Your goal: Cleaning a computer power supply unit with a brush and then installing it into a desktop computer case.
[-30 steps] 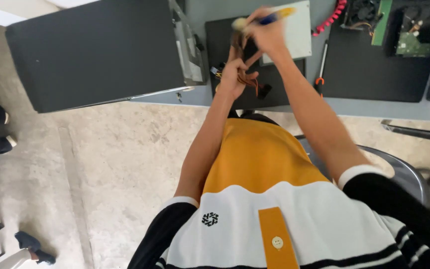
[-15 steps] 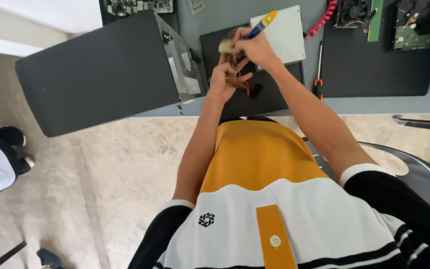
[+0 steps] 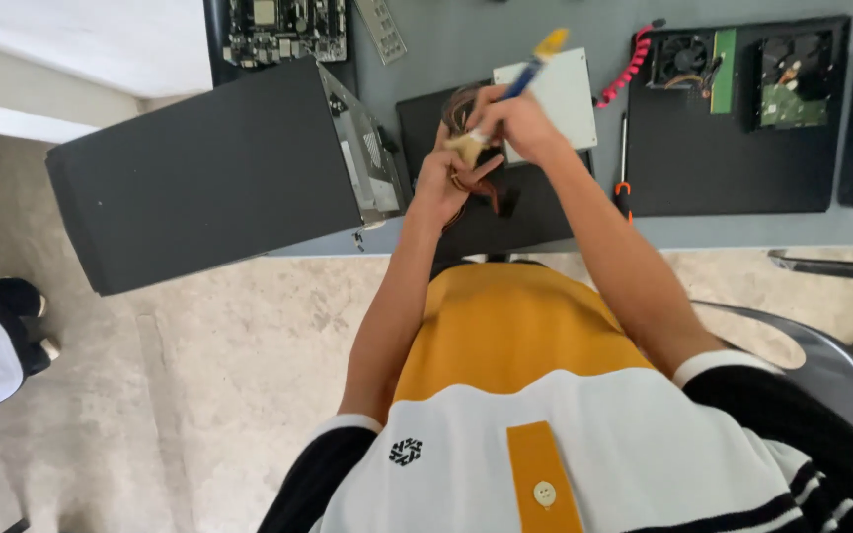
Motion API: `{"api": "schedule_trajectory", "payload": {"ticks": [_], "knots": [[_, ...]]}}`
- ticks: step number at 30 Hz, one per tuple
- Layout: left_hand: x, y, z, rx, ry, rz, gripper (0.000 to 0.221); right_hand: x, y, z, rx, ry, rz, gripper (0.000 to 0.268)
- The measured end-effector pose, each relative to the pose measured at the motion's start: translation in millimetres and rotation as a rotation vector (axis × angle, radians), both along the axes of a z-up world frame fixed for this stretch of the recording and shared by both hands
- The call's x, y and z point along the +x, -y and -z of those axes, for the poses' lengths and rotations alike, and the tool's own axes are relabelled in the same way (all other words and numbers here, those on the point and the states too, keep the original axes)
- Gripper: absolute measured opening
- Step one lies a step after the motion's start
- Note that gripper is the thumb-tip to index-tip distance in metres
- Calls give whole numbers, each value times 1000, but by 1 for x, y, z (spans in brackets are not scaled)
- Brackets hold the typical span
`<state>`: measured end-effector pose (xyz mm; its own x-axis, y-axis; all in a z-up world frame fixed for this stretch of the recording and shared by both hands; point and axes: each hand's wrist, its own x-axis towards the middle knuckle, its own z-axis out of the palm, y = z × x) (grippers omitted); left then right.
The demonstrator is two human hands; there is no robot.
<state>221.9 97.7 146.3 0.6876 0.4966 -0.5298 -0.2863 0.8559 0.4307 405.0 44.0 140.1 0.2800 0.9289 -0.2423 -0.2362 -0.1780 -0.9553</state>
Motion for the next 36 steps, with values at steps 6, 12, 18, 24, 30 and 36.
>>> {"api": "schedule_trajectory", "payload": {"ticks": [6, 12, 18, 24, 30, 36], "knots": [[7, -7, 43, -92, 209, -48, 102, -15, 23, 18, 176, 207, 135, 29], [15, -4, 25, -167, 324, -92, 31, -21, 39, -1, 9, -37, 390, 15], [8, 5, -13, -173, 188, -100, 76, -10, 41, 2, 250, -6, 344, 18], [21, -18, 70, -291, 254, -220, 66, -8, 48, -12, 217, 33, 158, 25], [21, -17, 32, -285, 248, -162, 117, -5, 71, -49, 389, 162, 5, 25], [17, -8, -32, -515, 519, -394, 125, 16, 132, -78, 475, 478, 264, 51]]}}
